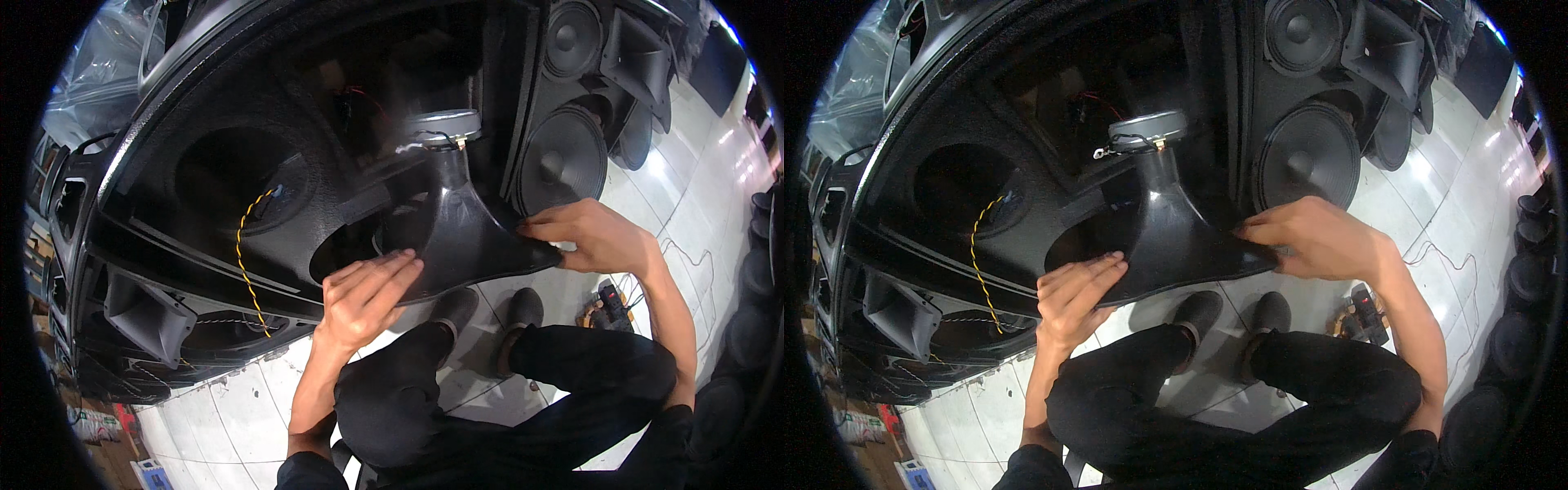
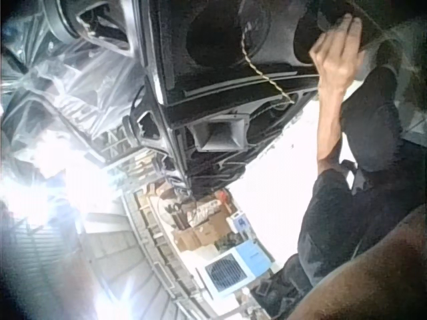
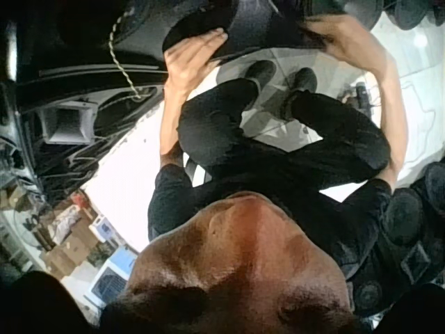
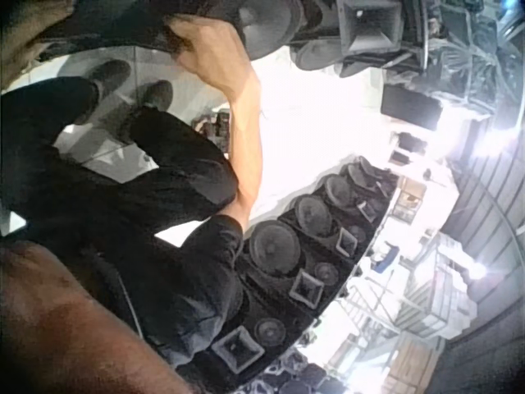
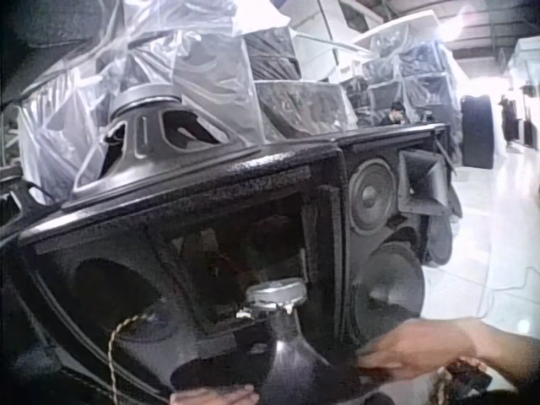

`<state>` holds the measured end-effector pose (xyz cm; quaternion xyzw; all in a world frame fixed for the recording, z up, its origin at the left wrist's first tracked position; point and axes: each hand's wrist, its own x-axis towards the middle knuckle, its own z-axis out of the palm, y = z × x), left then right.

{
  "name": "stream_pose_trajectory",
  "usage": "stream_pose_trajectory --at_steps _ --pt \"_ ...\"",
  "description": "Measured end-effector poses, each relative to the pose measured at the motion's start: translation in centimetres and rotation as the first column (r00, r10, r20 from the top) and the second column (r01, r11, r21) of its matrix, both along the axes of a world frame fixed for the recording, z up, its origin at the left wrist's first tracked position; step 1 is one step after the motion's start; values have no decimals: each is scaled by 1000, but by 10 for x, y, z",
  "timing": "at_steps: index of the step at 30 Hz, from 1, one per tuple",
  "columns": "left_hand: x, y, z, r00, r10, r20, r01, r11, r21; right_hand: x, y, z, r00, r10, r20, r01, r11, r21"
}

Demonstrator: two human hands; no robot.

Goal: The person counts currency, then works on a speaker enclosure by stripping and soldering wires to a small electronic component. They then connect a speaker to the enclosure using a yellow and black twisted wire.

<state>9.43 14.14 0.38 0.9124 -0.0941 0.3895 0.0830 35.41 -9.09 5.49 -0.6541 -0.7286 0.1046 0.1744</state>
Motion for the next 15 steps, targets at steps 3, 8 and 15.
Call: stream_pose_trajectory --at_steps 3,8,15 --pt "6 -5 1 996 -74 43 74 997 -3 9 -8 -2 985 -92 -143 101 993 58" --pt "20 -11 3 984 -126 125 126 992 1 25 -14 -11 955 -168 -245 205 970 134" --pt "26 -15 2 992 -79 94 74 996 54 18 2 -25 960 -134 -245 192 954 229"
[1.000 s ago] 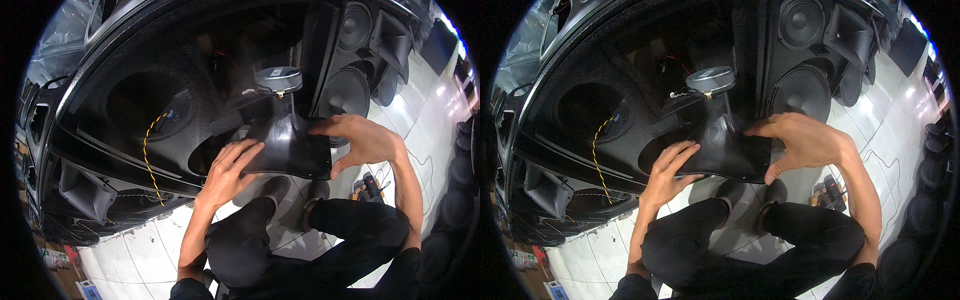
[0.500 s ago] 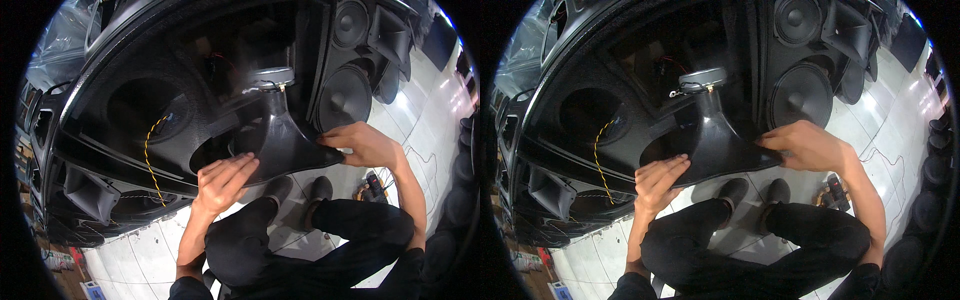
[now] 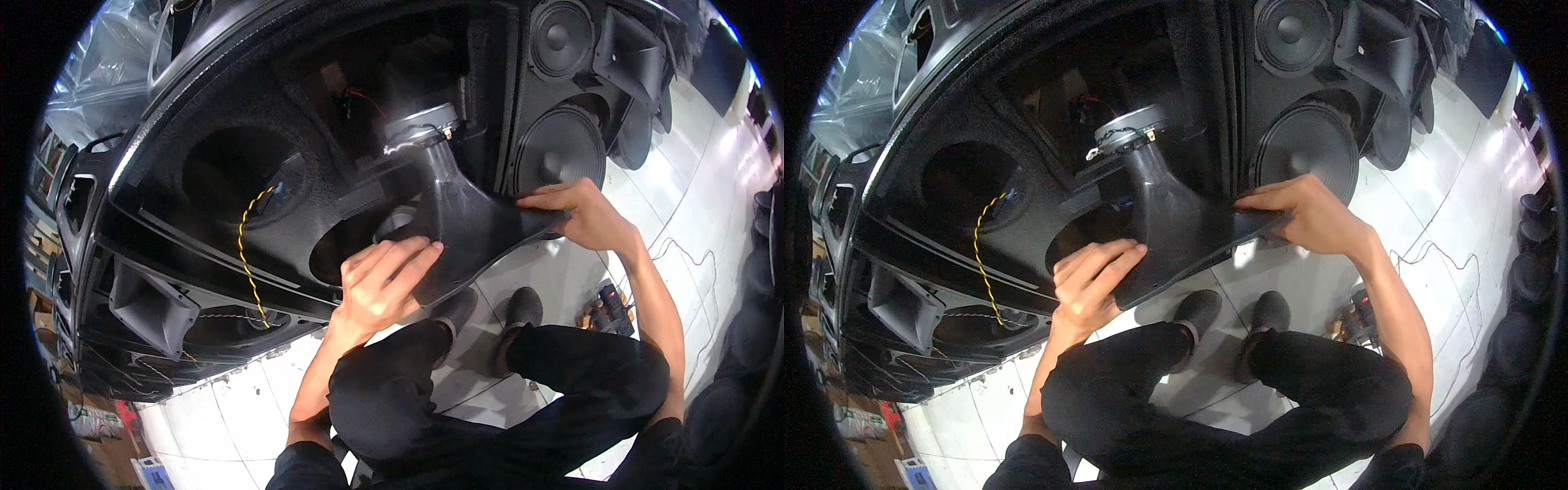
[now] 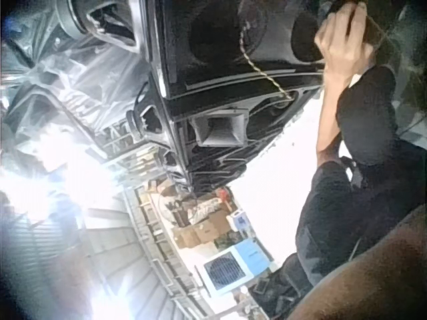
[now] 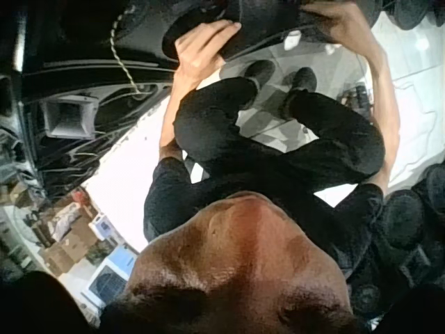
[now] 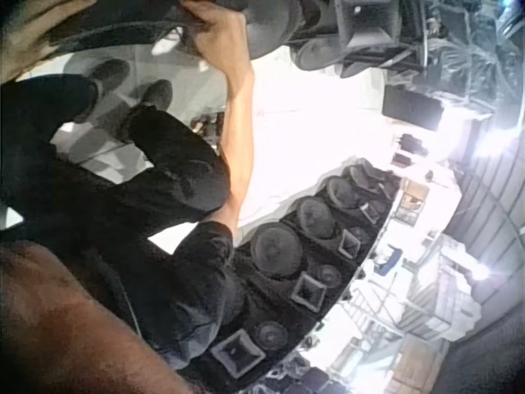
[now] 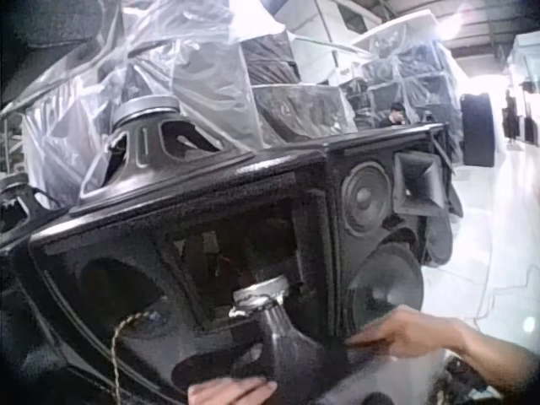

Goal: The person counts currency, then works on a speaker enclosure by stripping and soldering wires to a small electronic component. They then connect a speaker to the enclosure using a yellow and black twisted wire.

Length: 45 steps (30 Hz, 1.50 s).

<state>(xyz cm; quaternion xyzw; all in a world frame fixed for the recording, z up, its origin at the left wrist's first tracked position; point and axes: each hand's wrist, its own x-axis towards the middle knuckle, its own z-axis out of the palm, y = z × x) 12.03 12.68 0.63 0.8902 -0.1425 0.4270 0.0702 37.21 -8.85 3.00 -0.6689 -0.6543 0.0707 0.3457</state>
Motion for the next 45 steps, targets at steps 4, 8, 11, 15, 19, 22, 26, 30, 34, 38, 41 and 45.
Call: stream_pose_trajectory --at_steps 4,8,11,15,19,22,26,30,34,38,41,45 --pt "13 2 -10 998 -48 46 51 996 -67 4 -7 7 996 -85 -14 84 995 -62" --pt "11 5 -13 1000 -22 22 23 998 -63 0 -9 7 996 -92 8 92 994 -59" --pt "4 6 -15 1000 20 -4 -20 997 -79 -9 -10 10 991 -83 103 88 995 -48" --pt "-7 12 -27 992 109 -61 -117 982 -147 -19 -10 14 984 -32 174 51 993 -104" --pt "-14 13 -31 980 158 -120 -181 959 -219 -22 -8 2 977 -15 215 36 995 -95" --pt "-16 14 -30 977 161 -138 -191 950 -248 -24 -4 1 966 -12 257 33 996 -77" --pt "-16 17 -34 984 150 -99 -166 970 -179 -32 -3 6 956 12 292 6 998 -60" --pt "-6 5 -24 990 132 -52 -137 985 -107 -22 -6 1 965 0 262 -13 999 50" --pt "1 2 -14 995 97 -9 -97 989 -111 -21 -10 5 979 -13 203 5 999 40" --pt "15 -3 1 998 70 -1 -70 994 -78 -12 -20 -1 985 -84 150 81 996 29" --pt "16 -5 3 997 79 -22 -81 990 -116 -12 -18 -1 986 -96 137 95 995 12" --pt "14 2 -12 991 127 -32 -131 971 -198 -13 -15 -3 960 -79 269 96 994 -50"
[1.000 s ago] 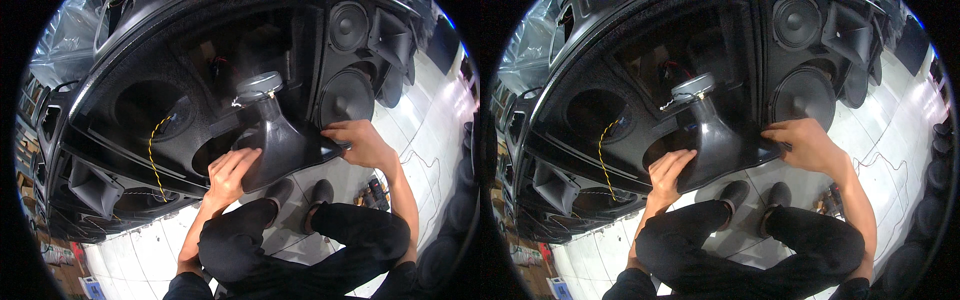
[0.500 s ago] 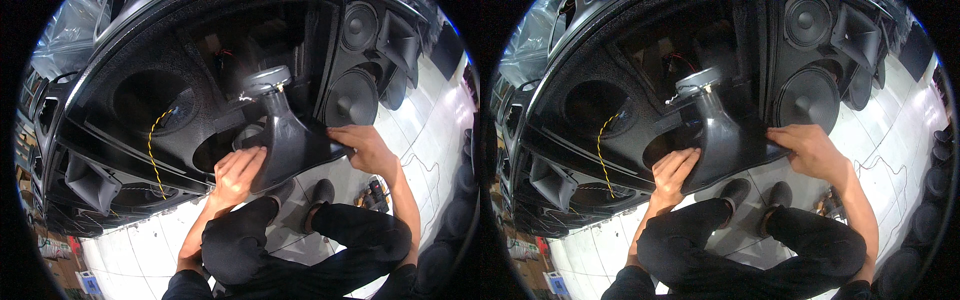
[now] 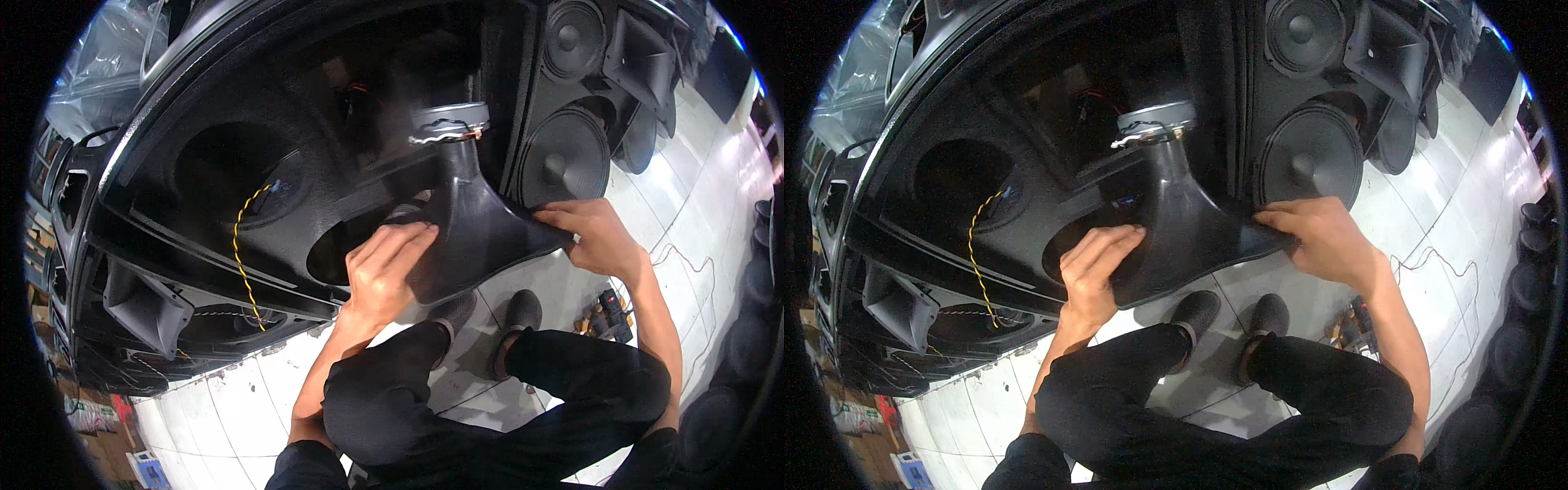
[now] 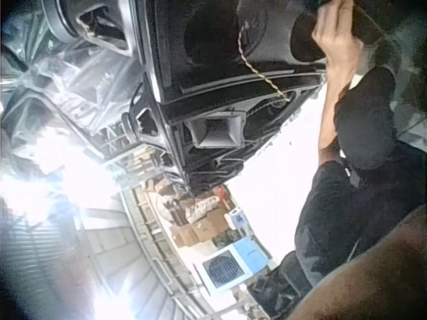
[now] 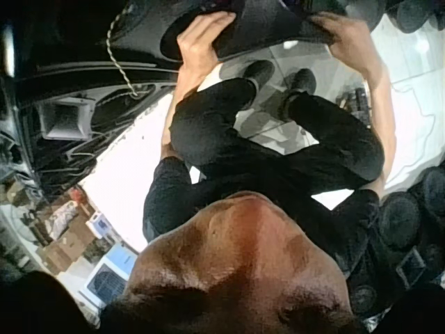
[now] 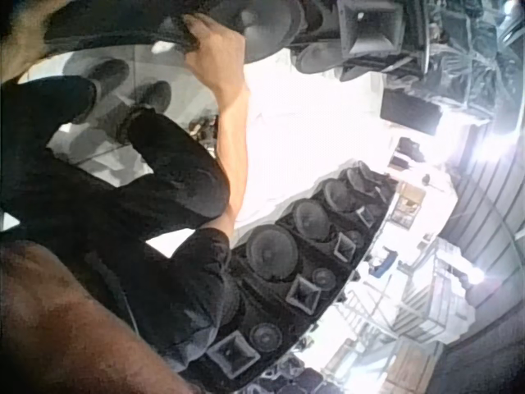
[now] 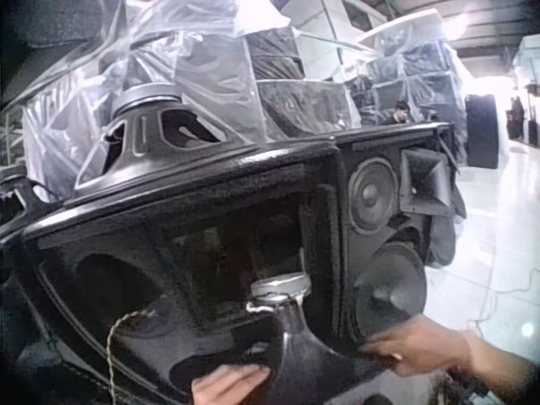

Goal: The person counts currency, then works on a speaker enclosure by stripping and soldering wires to a small electronic component. They then connect a speaker to the enclosure using a yellow and black twisted wire.

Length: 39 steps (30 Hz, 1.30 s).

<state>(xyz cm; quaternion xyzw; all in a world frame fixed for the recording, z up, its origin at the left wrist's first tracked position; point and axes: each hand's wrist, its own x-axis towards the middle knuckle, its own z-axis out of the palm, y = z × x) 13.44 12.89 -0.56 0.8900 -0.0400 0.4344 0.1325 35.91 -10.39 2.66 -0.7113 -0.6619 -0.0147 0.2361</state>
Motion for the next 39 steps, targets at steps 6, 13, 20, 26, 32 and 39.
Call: stream_pose_trajectory --at_steps 6,13,20,26,32,39 --pt "-3 5 -11 998 42 -36 -44 998 -47 -4 3 -4 991 -1 132 -5 999 41" --pt "-9 10 -18 993 61 -97 -77 982 -171 -9 3 -3 987 1 159 -9 999 53" --pt "-17 11 -12 975 120 -189 -152 975 -164 -9 6 -5 987 -12 163 10 1000 14" --pt "-44 8 29 864 141 -484 -230 965 -128 -5 -10 18 955 -207 212 192 977 91" --pt "-4 9 82 1000 -17 -10 17 1000 -10 -13 37 35 988 -101 118 31 871 491" --pt "63 25 92 998 -2 -63 10 991 136 -16 86 39 994 -62 93 5 856 518"
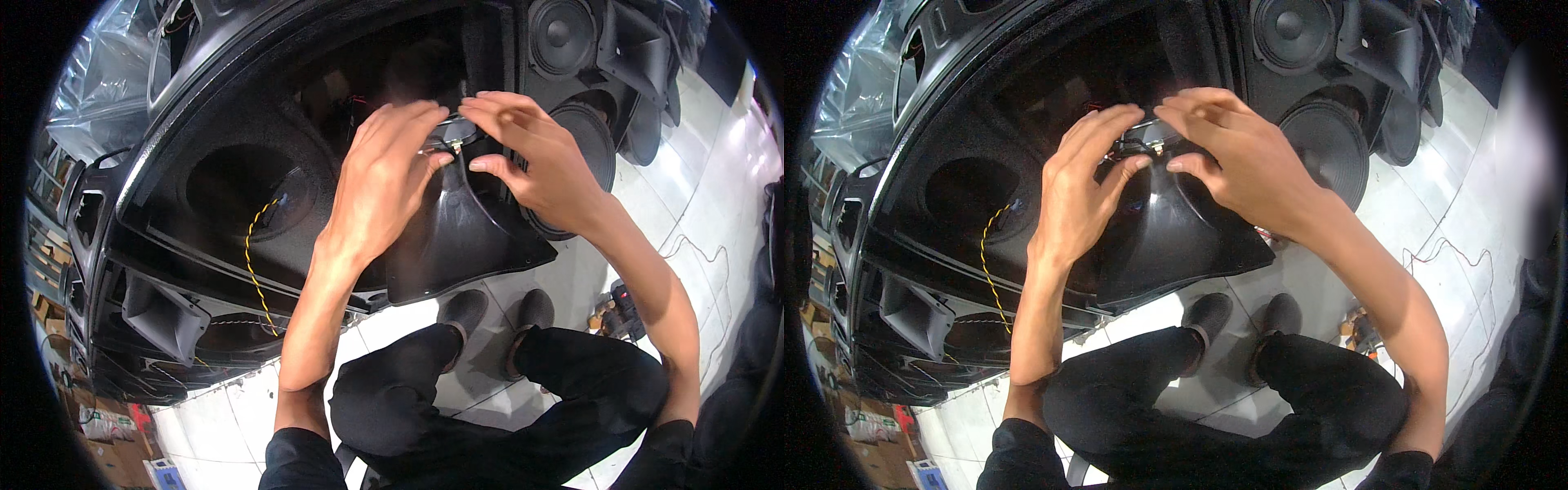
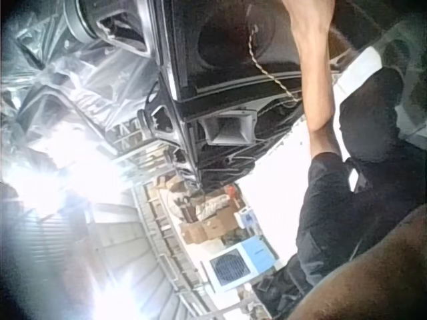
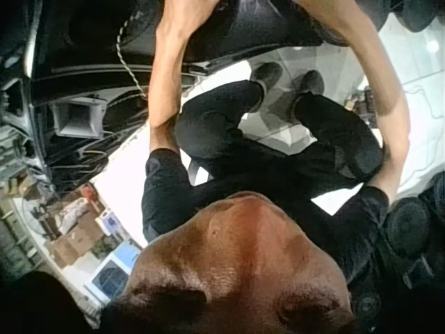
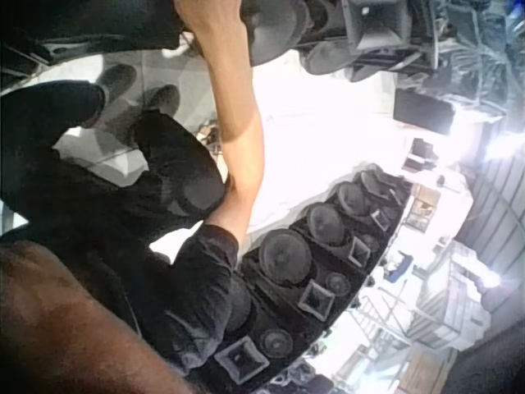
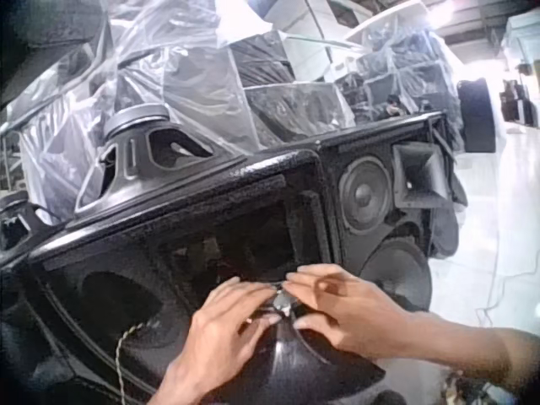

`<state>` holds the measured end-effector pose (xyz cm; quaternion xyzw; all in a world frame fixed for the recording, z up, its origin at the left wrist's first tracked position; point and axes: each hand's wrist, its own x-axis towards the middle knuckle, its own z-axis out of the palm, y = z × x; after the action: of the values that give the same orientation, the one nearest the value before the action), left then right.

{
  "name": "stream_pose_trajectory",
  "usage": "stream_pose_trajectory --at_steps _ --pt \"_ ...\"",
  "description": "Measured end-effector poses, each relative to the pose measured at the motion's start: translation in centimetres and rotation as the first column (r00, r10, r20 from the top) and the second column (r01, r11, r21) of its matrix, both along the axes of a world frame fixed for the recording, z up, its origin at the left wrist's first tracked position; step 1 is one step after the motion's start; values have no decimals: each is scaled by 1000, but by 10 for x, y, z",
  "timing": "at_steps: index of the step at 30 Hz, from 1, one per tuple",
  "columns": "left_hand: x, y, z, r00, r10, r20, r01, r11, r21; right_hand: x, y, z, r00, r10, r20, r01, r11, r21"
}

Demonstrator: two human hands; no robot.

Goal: The person counts currency, then works on a speaker enclosure by stripping and soldering wires to a small electronic component. They then connect a speaker to the enclosure using a yellow and black twisted wire.

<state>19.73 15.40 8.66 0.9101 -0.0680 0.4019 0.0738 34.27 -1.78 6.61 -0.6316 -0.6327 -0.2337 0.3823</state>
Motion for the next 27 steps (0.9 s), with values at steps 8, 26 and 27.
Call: stream_pose_trajectory --at_steps 8,26,27 --pt "5 4 1 998 -53 17 55 989 -136 6 13 -10 984 82 -161 -79 997 23" --pt "13 -3 -1 996 24 83 -3 969 -246 -5 15 -7 853 91 -515 -82 996 39" --pt "13 -4 0 996 26 84 -5 969 -246 -6 15 -7 845 87 -527 -78 996 39"
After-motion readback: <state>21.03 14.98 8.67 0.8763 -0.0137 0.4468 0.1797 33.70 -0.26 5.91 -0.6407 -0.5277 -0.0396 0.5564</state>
